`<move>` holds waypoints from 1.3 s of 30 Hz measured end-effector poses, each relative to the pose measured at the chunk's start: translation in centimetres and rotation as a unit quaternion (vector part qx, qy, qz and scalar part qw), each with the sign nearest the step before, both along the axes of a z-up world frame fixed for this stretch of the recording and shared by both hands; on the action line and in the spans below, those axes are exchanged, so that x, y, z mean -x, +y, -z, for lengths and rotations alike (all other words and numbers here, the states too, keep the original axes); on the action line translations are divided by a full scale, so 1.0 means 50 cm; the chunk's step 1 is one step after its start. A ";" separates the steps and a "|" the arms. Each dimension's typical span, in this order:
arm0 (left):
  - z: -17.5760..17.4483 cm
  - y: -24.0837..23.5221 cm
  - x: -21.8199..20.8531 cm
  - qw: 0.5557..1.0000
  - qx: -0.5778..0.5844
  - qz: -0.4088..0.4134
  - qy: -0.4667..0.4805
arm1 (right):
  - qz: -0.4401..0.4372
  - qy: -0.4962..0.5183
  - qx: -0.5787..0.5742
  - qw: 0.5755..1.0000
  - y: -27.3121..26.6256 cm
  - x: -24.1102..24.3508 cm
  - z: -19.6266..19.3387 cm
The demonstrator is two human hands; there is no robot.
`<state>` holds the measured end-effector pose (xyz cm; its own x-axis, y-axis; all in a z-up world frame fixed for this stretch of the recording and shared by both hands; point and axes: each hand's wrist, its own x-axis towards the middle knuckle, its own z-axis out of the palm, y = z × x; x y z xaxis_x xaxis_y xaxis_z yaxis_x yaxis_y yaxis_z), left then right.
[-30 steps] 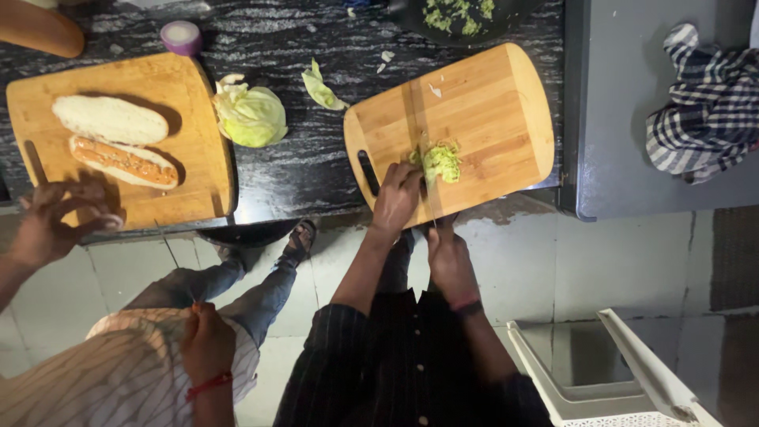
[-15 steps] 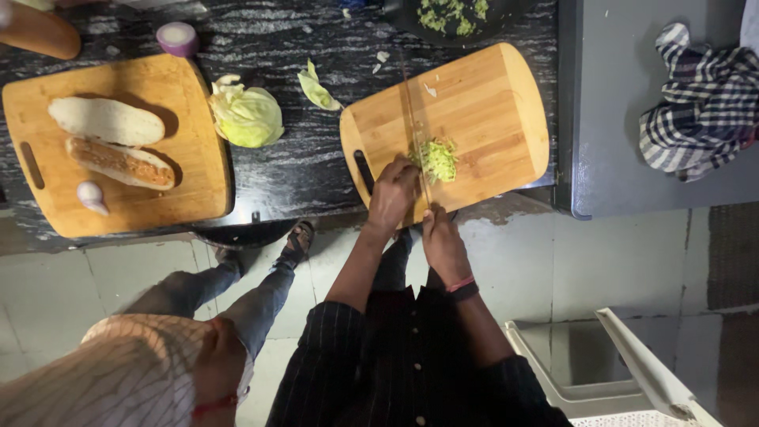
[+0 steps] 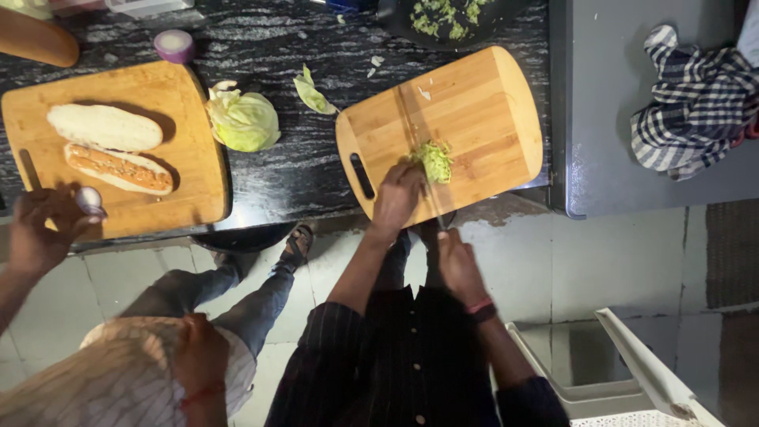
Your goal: The person applies sauce to a sliced bread roll, then chops cabbage and places it into the roll. Another person is also preparing a sandwich nearby.
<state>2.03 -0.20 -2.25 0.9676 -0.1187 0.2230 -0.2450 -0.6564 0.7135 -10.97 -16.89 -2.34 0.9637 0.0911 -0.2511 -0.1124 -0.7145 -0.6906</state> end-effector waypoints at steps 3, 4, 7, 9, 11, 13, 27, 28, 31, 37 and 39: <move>-0.022 -0.019 -0.008 0.999 -0.024 -0.013 -0.018 | -0.098 -0.062 0.075 0.990 -0.072 -0.032 0.032; -0.030 -0.025 -0.010 0.999 -0.035 -0.015 -0.007 | -0.047 0.019 0.039 0.998 -0.095 -0.054 0.038; -0.051 -0.034 -0.014 0.999 -0.052 0.010 0.000 | -0.016 0.095 0.012 0.995 -0.123 -0.096 0.032; -0.059 -0.039 -0.020 0.998 -0.060 0.032 -0.012 | -0.021 0.086 0.010 0.996 -0.119 -0.115 0.020; -0.058 -0.045 -0.021 0.996 -0.070 0.048 -0.026 | -0.010 0.076 -0.005 0.997 -0.100 -0.122 0.012; -0.051 -0.051 -0.017 0.996 -0.071 0.038 -0.026 | 0.018 0.086 -0.010 0.996 -0.082 -0.114 0.005; -0.020 -0.068 -0.034 0.994 -0.096 -0.044 0.035 | 0.012 0.088 -0.032 0.996 -0.157 -0.050 -0.020; -0.025 -0.070 -0.030 0.994 -0.086 -0.051 0.034 | 0.002 0.059 -0.032 0.998 -0.170 -0.058 -0.008; -0.049 -0.072 -0.028 0.992 -0.100 -0.069 0.022 | -0.003 0.045 -0.021 0.999 -0.186 -0.088 0.032; -0.049 -0.103 -0.018 0.993 -0.093 -0.064 0.019 | -0.024 0.107 0.006 0.994 -0.159 -0.094 0.054; -0.038 -0.105 -0.012 0.995 -0.072 -0.073 0.019 | -0.020 0.148 -0.015 0.989 -0.147 -0.095 0.044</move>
<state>2.65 -5.44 -0.35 0.9843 -0.0054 0.1764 -0.1146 -0.7795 0.6159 -6.21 -24.26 -4.53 0.8437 0.1398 -0.5183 -0.2848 -0.7018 -0.6530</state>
